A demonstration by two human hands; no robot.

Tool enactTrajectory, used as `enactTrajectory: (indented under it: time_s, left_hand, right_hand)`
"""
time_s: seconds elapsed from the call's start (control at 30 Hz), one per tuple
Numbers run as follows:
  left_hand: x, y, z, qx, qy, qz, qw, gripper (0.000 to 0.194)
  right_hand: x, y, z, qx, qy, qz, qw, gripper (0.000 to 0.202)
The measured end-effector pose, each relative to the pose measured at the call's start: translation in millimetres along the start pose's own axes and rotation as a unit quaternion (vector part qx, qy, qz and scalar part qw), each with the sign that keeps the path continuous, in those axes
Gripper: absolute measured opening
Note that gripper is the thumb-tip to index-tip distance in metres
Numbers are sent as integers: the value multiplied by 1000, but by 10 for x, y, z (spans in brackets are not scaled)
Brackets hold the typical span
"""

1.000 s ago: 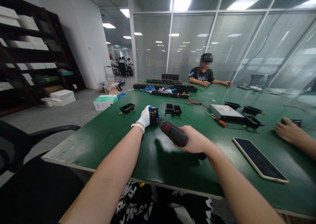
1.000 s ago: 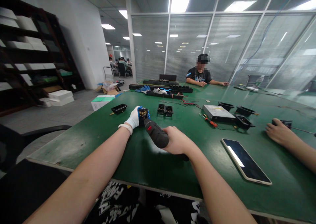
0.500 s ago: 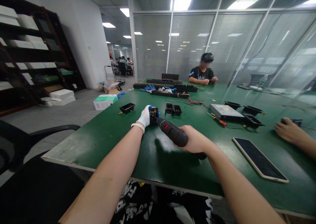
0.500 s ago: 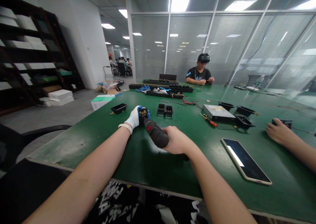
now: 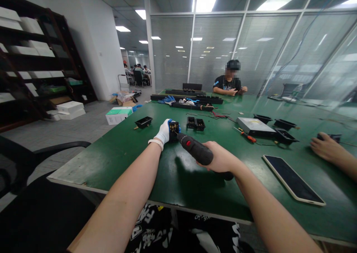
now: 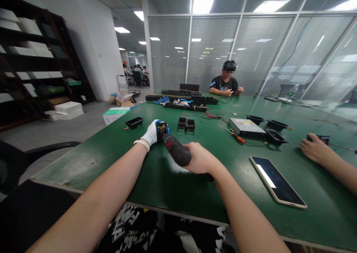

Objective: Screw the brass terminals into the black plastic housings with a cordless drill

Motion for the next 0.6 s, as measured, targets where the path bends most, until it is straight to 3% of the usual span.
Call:
enactTrajectory:
  time_s: [0.6]
  left_hand:
    - [-1, -26, -1, 12, 0, -7, 1000, 25]
  right_hand:
    - [-9, 14, -12, -24, 1, 9, 1000, 18]
Point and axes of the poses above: each hand's wrist, its own y-axis towards the middle knuckle, its own x-axis out of the back of the hand, z = x × y, the point moved 6 cm from there along y, towards the middle knuckle, and after that the axes turned 13 degrees about -x, right-handed, at the moved point
